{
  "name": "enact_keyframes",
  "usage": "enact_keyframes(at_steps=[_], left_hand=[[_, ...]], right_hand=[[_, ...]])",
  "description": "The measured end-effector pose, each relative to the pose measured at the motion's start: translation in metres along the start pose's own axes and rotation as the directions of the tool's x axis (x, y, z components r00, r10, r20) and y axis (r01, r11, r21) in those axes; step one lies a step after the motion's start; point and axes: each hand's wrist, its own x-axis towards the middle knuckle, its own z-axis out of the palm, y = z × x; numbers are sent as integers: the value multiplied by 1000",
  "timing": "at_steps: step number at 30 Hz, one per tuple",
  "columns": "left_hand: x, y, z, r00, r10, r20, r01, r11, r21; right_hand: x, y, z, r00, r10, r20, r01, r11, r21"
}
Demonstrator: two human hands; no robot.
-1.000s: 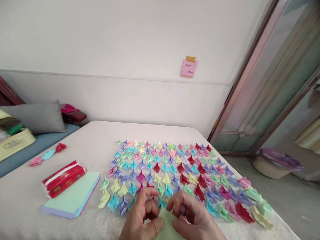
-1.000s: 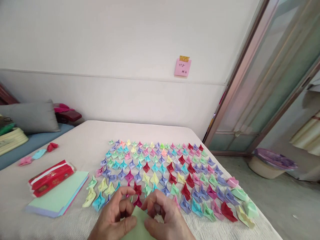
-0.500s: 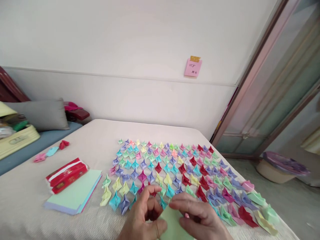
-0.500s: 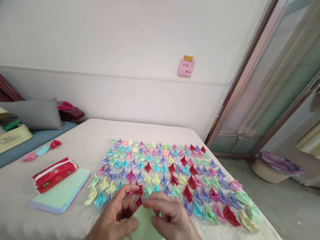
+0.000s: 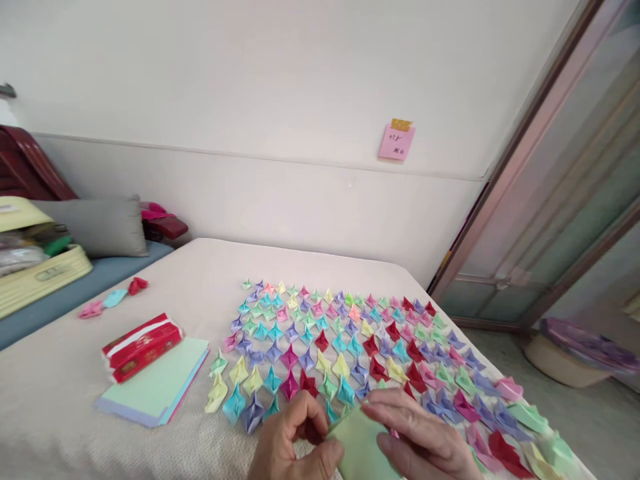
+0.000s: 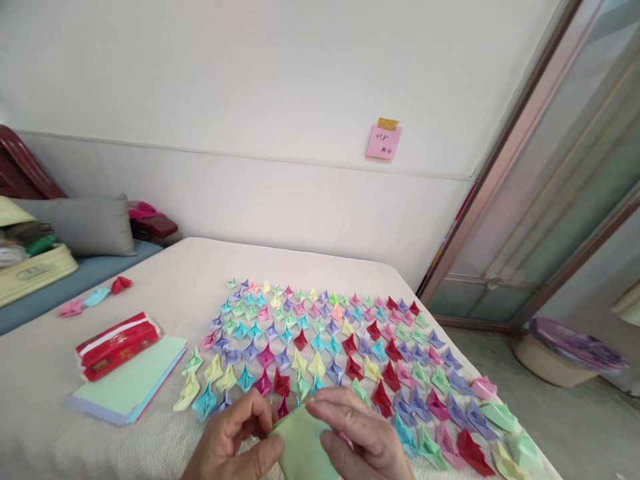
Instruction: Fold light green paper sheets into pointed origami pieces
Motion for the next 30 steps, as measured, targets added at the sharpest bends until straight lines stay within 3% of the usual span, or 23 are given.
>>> enact_keyframes(at_steps=[7,11,14,19,23,26,30], left_hand=[[4,-7,-2,998,-55,29,54,998,16],[4,-10,-2,994,-107,4,106,986,-125],[4,-9,-4,997,-78,30,83,968,-237],[9,-15,-9,996,-65,66,82,952,-296],[13,-27,0,995,-90,34,95,859,-504],[13,-36,12,985,-129,116,173,793,-584],[11,-42,15,985,-160,67,171,841,-513]], right_hand=[[2,-3,-1,997,-13,71,17,999,-45],[2,1,0,997,38,61,-37,999,-16],[2,5,0,995,94,34,-94,995,23],[0,10,1,979,200,-39,-194,973,126],[-3,15,5,964,230,-135,-213,968,132],[-6,16,12,964,219,-149,-201,971,125],[-7,15,23,959,231,-167,-202,964,172]])
